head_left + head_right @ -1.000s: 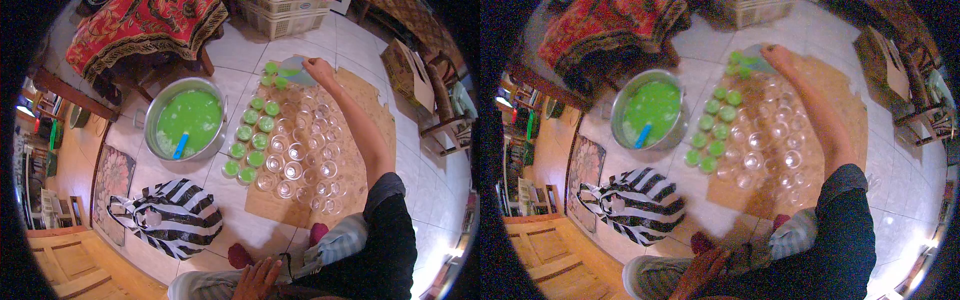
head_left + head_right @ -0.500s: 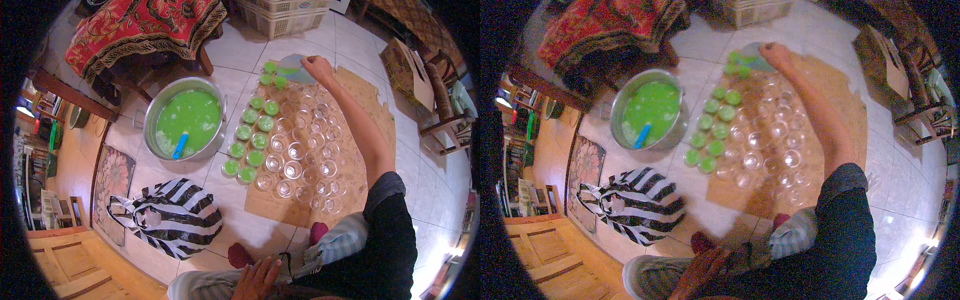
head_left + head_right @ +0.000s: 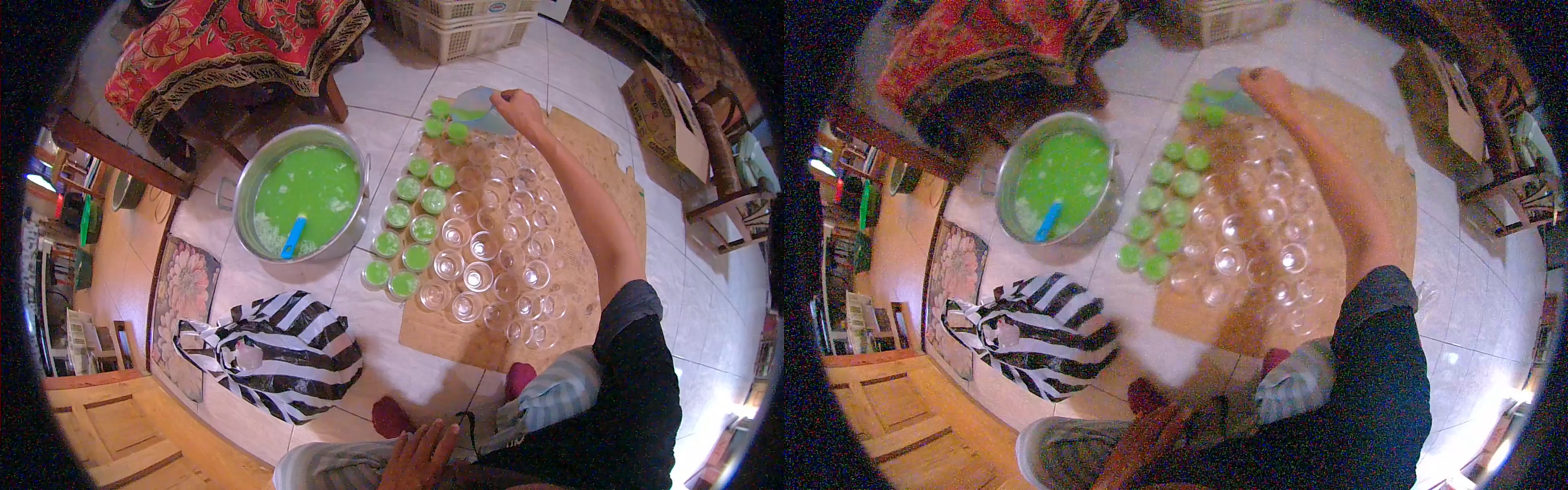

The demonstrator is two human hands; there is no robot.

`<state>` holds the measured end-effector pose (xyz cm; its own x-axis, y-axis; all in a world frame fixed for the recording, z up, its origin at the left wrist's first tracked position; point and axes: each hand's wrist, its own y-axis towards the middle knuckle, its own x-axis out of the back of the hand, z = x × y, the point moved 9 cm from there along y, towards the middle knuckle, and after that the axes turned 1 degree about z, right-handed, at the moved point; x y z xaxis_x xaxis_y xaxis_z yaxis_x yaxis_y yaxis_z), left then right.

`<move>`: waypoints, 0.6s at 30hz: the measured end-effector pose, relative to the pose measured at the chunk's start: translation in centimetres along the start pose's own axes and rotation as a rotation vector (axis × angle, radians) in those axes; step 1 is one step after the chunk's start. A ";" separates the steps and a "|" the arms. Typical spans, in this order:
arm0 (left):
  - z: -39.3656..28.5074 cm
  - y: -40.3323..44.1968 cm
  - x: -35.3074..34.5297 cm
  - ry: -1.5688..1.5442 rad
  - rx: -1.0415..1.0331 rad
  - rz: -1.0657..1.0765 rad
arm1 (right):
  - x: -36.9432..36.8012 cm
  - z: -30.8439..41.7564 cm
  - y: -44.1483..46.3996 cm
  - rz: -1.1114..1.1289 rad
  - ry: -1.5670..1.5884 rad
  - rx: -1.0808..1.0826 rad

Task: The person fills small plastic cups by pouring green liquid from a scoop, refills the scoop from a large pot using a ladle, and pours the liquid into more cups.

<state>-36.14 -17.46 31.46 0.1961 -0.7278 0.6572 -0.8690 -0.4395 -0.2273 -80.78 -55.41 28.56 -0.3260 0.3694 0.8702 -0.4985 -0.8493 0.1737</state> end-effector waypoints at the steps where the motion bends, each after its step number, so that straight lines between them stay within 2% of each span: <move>1: 0.0 0.0 0.0 0.000 -0.004 -0.008 | 0.0 0.0 0.0 -0.001 0.001 0.002; 18: 1.3 -0.9 -1.7 0.029 -0.014 -0.029 | -0.6 0.1 0.2 0.002 0.014 0.016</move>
<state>-35.13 -16.52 29.53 0.2086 -0.6993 0.6837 -0.8694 -0.4528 -0.1978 -80.61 -55.89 28.09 -0.3380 0.3728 0.8641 -0.4853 -0.8557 0.1794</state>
